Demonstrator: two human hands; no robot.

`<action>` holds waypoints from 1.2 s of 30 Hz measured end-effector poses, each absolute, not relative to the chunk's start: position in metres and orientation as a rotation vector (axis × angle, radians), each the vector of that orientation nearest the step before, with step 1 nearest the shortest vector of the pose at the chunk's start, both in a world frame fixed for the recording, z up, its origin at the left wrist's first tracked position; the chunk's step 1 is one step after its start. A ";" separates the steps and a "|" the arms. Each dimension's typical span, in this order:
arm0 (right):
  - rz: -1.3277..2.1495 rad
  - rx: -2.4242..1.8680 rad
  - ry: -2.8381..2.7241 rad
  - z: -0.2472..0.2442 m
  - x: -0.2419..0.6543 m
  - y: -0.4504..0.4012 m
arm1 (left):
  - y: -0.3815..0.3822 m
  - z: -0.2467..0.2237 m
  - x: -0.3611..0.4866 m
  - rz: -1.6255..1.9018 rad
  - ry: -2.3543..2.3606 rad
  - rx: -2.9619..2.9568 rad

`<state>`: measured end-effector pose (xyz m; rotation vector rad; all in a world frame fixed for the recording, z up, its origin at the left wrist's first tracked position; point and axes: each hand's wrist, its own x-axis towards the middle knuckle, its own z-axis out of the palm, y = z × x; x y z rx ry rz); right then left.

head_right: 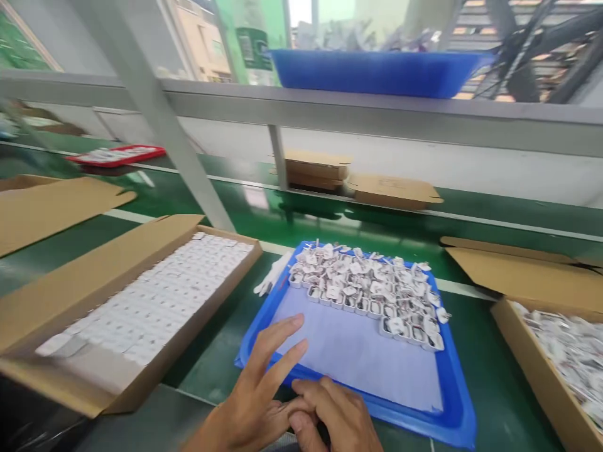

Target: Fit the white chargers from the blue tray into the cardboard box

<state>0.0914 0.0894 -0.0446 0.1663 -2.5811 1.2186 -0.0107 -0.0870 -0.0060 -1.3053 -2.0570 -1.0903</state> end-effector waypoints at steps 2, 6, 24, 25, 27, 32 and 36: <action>1.162 -0.067 -2.610 -0.040 0.100 0.104 | -0.086 -0.004 -0.024 -1.143 -1.981 -1.078; 0.990 -0.144 -2.643 -0.027 0.099 0.144 | -0.082 -0.012 -0.042 -1.498 -2.161 -0.597; 0.354 0.163 -2.695 -0.019 0.044 0.224 | -0.064 -0.039 -0.046 -1.609 -2.706 -1.559; 0.413 0.188 -2.672 -0.016 0.046 0.219 | -0.063 -0.039 -0.044 -1.620 -2.708 -1.542; 0.524 0.226 -2.621 -0.012 0.051 0.205 | -0.060 -0.038 -0.039 -1.672 -2.684 -1.466; 1.028 0.282 -2.441 -0.001 0.065 0.167 | -0.048 -0.028 -0.028 -2.006 -2.543 -1.264; 1.282 0.501 -2.316 0.005 0.067 0.159 | -0.050 -0.017 -0.028 -2.241 -2.458 -1.327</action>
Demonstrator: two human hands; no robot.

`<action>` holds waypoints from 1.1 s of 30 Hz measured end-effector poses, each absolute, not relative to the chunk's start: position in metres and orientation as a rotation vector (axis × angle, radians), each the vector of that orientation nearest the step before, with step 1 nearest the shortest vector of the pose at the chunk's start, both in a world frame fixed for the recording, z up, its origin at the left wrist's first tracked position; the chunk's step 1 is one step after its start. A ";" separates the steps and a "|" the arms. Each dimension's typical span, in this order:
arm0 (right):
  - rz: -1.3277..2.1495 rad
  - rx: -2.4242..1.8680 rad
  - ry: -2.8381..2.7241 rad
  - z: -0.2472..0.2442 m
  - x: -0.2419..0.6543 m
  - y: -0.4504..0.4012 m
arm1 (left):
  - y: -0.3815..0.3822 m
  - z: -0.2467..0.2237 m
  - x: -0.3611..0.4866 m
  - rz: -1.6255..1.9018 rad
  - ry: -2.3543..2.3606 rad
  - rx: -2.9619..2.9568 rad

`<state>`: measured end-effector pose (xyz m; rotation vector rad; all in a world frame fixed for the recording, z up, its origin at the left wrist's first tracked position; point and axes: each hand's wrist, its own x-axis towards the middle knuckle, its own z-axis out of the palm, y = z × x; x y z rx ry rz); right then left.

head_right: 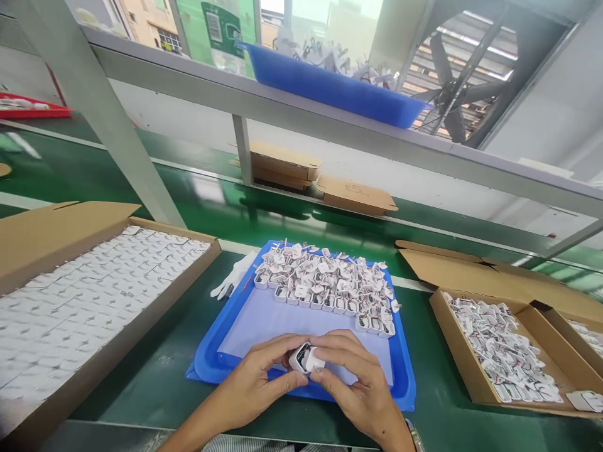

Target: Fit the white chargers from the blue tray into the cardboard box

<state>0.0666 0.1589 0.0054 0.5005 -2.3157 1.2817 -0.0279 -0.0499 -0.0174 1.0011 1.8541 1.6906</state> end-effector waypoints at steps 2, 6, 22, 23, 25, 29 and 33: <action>1.292 0.632 -2.287 0.007 0.065 0.160 | -0.053 -0.015 -0.028 1.711 1.785 1.008; 1.247 0.693 -2.265 0.009 0.065 0.158 | -0.058 -0.019 -0.026 1.814 1.787 0.988; 1.368 0.661 -2.153 -0.001 0.062 0.146 | -0.062 -0.016 -0.021 1.870 1.805 1.000; 1.397 0.654 -2.145 -0.001 0.062 0.145 | -0.062 -0.017 -0.020 1.879 1.813 1.004; 1.422 0.632 -2.146 -0.001 0.063 0.143 | -0.062 -0.018 -0.019 1.907 1.850 1.011; 1.384 0.594 -2.180 -0.001 0.068 0.134 | -0.061 -0.020 -0.016 1.978 1.967 1.018; 1.368 0.525 -2.194 -0.004 0.072 0.128 | -0.061 -0.020 -0.016 1.975 2.074 1.050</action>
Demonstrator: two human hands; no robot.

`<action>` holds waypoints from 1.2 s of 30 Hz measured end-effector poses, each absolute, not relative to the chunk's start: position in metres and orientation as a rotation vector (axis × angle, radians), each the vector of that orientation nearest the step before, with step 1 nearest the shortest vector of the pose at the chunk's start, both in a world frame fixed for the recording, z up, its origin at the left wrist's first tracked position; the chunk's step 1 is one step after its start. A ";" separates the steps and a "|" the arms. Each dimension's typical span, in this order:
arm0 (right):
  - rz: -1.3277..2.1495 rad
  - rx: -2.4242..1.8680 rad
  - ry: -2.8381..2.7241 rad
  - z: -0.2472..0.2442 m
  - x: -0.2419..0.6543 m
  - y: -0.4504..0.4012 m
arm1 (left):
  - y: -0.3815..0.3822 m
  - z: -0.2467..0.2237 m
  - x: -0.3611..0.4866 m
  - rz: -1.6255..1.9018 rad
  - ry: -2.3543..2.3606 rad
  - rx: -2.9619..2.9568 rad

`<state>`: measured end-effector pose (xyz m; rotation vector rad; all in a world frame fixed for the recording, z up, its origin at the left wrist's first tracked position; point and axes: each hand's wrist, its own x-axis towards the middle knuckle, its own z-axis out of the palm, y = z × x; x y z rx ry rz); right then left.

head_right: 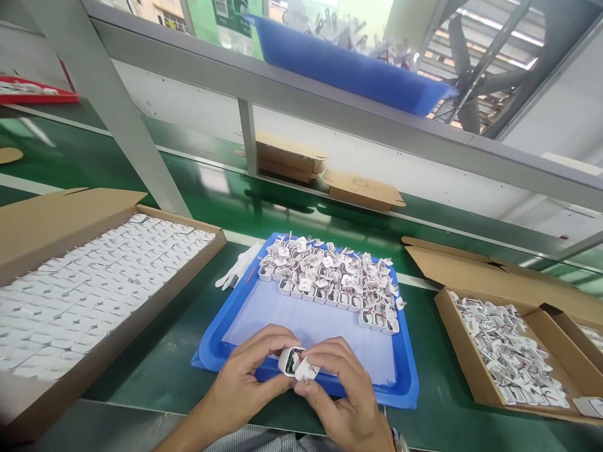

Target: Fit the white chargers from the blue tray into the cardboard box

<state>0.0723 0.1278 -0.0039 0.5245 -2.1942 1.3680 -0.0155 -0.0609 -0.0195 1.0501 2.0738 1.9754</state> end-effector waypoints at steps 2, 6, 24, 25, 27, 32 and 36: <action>1.369 0.498 -2.218 -0.005 0.074 0.128 | -0.061 -0.019 -0.015 1.968 2.078 1.080; 1.427 0.404 -2.296 -0.006 0.077 0.129 | -0.063 -0.019 -0.013 1.926 2.060 1.124; 1.333 0.400 -2.151 -0.009 0.077 0.121 | -0.066 -0.028 -0.010 1.975 2.125 1.171; 1.319 0.393 -2.175 -0.007 0.077 0.120 | -0.066 -0.029 -0.010 1.965 2.146 1.185; 1.321 0.376 -2.209 -0.006 0.077 0.117 | -0.065 -0.029 -0.010 1.954 2.181 1.210; 1.327 0.293 -2.268 -0.009 0.079 0.116 | -0.063 -0.028 -0.008 1.995 2.237 1.268; 1.096 0.183 -2.287 -0.020 0.088 0.118 | -0.061 -0.026 -0.006 1.987 2.296 1.197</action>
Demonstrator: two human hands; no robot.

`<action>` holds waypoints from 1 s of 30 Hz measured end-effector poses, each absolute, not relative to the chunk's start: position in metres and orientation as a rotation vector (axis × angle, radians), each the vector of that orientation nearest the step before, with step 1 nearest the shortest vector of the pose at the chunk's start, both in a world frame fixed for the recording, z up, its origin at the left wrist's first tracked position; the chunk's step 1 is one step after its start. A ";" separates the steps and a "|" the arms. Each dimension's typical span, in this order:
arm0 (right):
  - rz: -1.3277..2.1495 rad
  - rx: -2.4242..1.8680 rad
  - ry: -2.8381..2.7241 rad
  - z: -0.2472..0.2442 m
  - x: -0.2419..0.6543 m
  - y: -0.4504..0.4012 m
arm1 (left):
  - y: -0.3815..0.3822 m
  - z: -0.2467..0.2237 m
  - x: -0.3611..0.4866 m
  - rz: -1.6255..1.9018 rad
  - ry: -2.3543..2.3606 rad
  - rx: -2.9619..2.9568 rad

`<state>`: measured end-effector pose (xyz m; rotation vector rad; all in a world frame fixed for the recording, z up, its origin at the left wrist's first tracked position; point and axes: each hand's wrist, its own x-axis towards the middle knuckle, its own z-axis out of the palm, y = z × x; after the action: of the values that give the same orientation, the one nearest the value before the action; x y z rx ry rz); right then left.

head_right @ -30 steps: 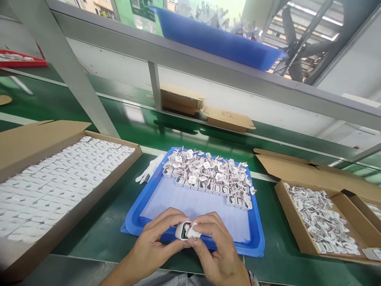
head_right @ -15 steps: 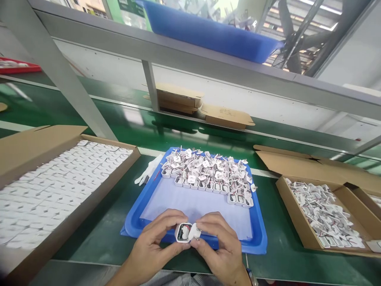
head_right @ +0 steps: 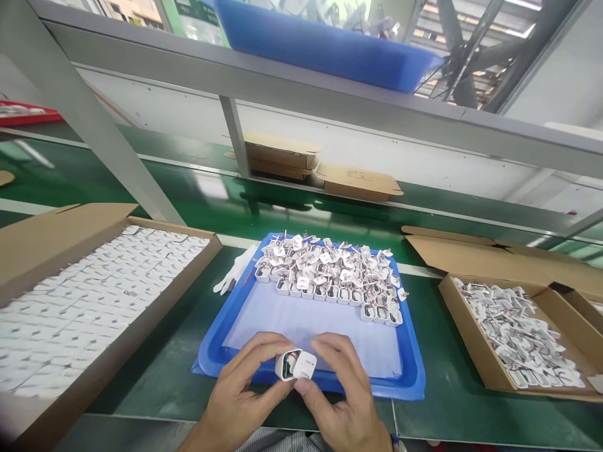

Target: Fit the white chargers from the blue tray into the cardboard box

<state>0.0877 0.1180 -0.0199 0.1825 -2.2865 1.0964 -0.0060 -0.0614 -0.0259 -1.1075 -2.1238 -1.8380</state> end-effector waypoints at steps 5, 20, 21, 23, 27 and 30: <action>0.756 0.404 -2.211 -0.036 0.097 0.108 | -0.059 -0.034 -0.006 -1.713 -2.136 -0.968; 0.539 0.265 -2.559 -0.039 0.076 0.083 | -0.055 -0.065 -0.008 -1.587 -2.142 -1.040; 0.560 0.273 -2.582 -0.040 0.076 0.082 | -0.056 -0.068 -0.008 -1.589 -2.148 -1.050; 0.662 0.280 -2.624 -0.041 0.077 0.081 | -0.057 -0.073 -0.006 -1.592 -2.166 -1.039; 0.984 0.271 -2.679 -0.046 0.080 0.079 | -0.058 -0.081 -0.004 -1.554 -2.192 -0.982; 1.167 0.204 -2.733 -0.046 0.081 0.081 | -0.059 -0.081 -0.005 -1.517 -2.160 -0.977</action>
<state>0.0808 0.0811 -0.0455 0.2040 -2.7331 1.1674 -0.0045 -0.0586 -0.0806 -0.9771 -2.1603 -1.5169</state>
